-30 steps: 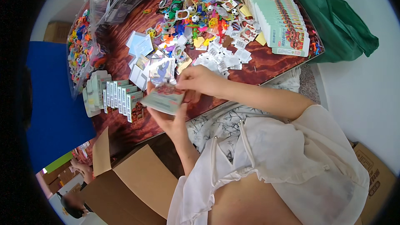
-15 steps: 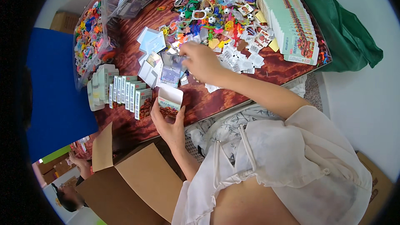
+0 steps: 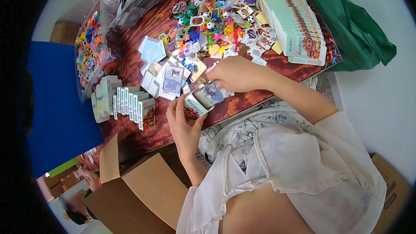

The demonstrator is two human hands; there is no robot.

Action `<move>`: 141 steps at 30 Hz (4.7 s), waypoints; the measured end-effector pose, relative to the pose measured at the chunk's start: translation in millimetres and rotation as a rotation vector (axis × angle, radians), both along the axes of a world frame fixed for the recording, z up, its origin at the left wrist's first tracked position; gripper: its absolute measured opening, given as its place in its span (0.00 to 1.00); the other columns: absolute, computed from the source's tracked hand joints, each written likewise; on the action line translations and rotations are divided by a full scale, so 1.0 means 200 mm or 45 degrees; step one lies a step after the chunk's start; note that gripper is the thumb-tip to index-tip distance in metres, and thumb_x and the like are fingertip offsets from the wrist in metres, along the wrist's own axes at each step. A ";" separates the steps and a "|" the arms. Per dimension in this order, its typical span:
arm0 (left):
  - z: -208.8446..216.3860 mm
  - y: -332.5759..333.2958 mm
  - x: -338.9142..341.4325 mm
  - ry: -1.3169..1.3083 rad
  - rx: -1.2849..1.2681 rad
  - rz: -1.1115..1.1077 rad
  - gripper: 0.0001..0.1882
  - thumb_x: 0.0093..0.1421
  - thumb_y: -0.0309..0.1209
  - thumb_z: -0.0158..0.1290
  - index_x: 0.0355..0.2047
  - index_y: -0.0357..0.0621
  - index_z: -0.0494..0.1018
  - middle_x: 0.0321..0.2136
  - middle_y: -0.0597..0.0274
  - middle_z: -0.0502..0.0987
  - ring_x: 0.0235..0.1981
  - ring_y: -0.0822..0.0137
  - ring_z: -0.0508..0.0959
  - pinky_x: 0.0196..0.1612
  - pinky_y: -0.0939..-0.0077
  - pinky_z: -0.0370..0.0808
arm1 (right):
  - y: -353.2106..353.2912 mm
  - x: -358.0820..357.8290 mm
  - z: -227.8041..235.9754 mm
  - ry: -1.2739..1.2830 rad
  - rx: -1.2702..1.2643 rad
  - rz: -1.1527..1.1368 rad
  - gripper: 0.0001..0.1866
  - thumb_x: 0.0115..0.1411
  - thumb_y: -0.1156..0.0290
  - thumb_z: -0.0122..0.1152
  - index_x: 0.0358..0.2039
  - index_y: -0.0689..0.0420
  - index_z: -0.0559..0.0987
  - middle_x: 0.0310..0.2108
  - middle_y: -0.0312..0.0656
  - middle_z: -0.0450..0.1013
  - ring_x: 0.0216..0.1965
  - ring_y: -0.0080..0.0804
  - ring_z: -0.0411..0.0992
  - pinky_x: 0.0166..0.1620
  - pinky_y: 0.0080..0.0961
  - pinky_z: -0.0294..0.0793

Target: Sorting small colorful packets and organizing them into boxes before placing the boxes into a larger shipping container.

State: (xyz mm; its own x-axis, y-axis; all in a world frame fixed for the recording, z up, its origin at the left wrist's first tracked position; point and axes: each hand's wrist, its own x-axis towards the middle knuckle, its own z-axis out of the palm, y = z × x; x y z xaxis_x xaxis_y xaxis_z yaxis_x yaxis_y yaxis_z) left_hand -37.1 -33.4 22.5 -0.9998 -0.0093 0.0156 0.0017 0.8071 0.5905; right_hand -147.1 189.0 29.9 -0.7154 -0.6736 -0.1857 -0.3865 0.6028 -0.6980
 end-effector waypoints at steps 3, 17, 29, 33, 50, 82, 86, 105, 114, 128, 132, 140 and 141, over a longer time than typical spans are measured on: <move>0.01 0.05 -0.01 0.023 0.080 -0.065 0.39 0.44 0.25 0.69 0.58 0.41 0.66 0.53 0.50 0.66 0.55 0.51 0.69 0.55 0.61 0.69 | -0.03 -0.02 -0.01 -0.070 -0.183 0.085 0.08 0.53 0.72 0.64 0.32 0.60 0.76 0.25 0.48 0.75 0.30 0.48 0.74 0.33 0.40 0.69; -0.10 -0.09 0.05 -0.065 0.970 0.428 0.37 0.48 0.27 0.66 0.58 0.35 0.64 0.52 0.47 0.68 0.50 0.47 0.72 0.52 0.59 0.71 | 0.00 0.01 -0.11 -0.099 -0.693 -0.732 0.04 0.60 0.74 0.61 0.32 0.60 0.75 0.20 0.31 0.70 0.22 0.15 0.67 0.25 0.19 0.63; -0.05 -0.08 0.03 0.225 -0.064 0.239 0.37 0.47 0.24 0.65 0.58 0.38 0.64 0.55 0.45 0.66 0.57 0.44 0.68 0.57 0.55 0.67 | -0.22 0.07 -0.34 0.546 -0.319 -0.333 0.06 0.52 0.73 0.64 0.32 0.56 0.77 0.32 0.39 0.69 0.37 0.38 0.74 0.37 0.36 0.74; -0.04 -0.07 0.03 0.126 -0.167 0.178 0.38 0.47 0.24 0.65 0.59 0.38 0.63 0.56 0.48 0.66 0.57 0.46 0.66 0.56 0.55 0.69 | -0.27 0.07 -0.33 0.675 -0.198 -0.345 0.09 0.50 0.73 0.65 0.31 0.56 0.74 0.32 0.40 0.69 0.37 0.43 0.73 0.36 0.37 0.74; -0.04 0.07 -0.07 0.101 -0.070 0.067 0.38 0.49 0.31 0.67 0.59 0.39 0.64 0.53 0.48 0.69 0.53 0.47 0.73 0.51 0.59 0.73 | -0.23 0.14 -0.15 0.332 -0.612 -0.429 0.05 0.54 0.72 0.63 0.30 0.59 0.80 0.30 0.43 0.76 0.30 0.41 0.75 0.35 0.34 0.73; -0.05 0.06 -0.05 0.117 0.078 0.063 0.37 0.48 0.27 0.67 0.58 0.37 0.66 0.53 0.47 0.69 0.55 0.49 0.72 0.55 0.61 0.70 | -0.36 -0.45 -0.23 0.963 -0.149 -0.457 0.04 0.54 0.72 0.58 0.28 0.55 0.80 0.29 0.39 0.71 0.37 0.40 0.73 0.38 0.36 0.75; -0.06 0.04 -0.03 0.087 0.152 0.082 0.37 0.48 0.27 0.67 0.58 0.37 0.65 0.53 0.47 0.69 0.54 0.50 0.72 0.54 0.61 0.70 | -0.29 -0.55 -0.21 1.205 -0.034 -0.587 0.05 0.49 0.72 0.59 0.28 0.54 0.80 0.31 0.38 0.71 0.41 0.39 0.70 0.42 0.34 0.72; -0.06 0.01 -0.06 0.083 0.357 0.152 0.39 0.45 0.27 0.69 0.58 0.38 0.65 0.51 0.47 0.70 0.51 0.49 0.73 0.51 0.61 0.72 | -0.08 -0.48 0.02 -0.421 -1.060 -0.607 0.08 0.61 0.67 0.63 0.35 0.57 0.75 0.34 0.38 0.78 0.31 0.21 0.74 0.37 0.19 0.72; -0.09 0.09 -0.08 0.050 0.448 0.104 0.37 0.49 0.23 0.68 0.58 0.33 0.63 0.50 0.55 0.68 0.47 0.65 0.74 0.48 0.69 0.78 | -0.10 -0.09 -0.06 -0.671 -1.016 -0.462 0.06 0.60 0.76 0.62 0.37 0.62 0.77 0.32 0.37 0.77 0.35 0.22 0.75 0.40 0.22 0.75; -0.06 0.13 -0.05 0.000 0.386 -0.001 0.36 0.49 0.25 0.68 0.56 0.34 0.64 0.48 0.57 0.69 0.44 0.65 0.74 0.44 0.71 0.76 | -0.05 0.06 0.00 0.379 -0.450 -0.362 0.07 0.55 0.78 0.60 0.36 0.61 0.78 0.31 0.40 0.74 0.34 0.31 0.75 0.37 0.29 0.72; -0.06 0.15 -0.04 -0.056 0.513 0.051 0.36 0.46 0.25 0.69 0.55 0.36 0.65 0.47 0.50 0.70 0.46 0.56 0.75 0.48 0.65 0.73 | -0.07 0.06 0.13 -0.137 -0.776 -0.399 0.05 0.57 0.81 0.58 0.35 0.62 0.78 0.29 0.35 0.73 0.31 0.22 0.75 0.32 0.23 0.72; -0.12 0.18 -0.02 -0.015 1.431 0.170 0.40 0.49 0.15 0.63 0.59 0.40 0.56 0.52 0.55 0.67 0.53 0.63 0.73 0.52 0.70 0.76 | -0.07 0.09 0.31 -0.727 -1.168 -0.509 0.03 0.59 0.80 0.59 0.35 0.63 0.77 0.28 0.35 0.74 0.22 0.16 0.72 0.22 0.14 0.70; -0.12 0.19 -0.02 -0.037 1.411 0.144 0.40 0.49 0.16 0.63 0.60 0.40 0.54 0.53 0.56 0.66 0.54 0.63 0.72 0.52 0.70 0.76 | -0.07 0.10 0.32 -0.717 -1.222 -0.553 0.04 0.59 0.80 0.59 0.35 0.63 0.77 0.29 0.36 0.74 0.21 0.16 0.72 0.22 0.14 0.71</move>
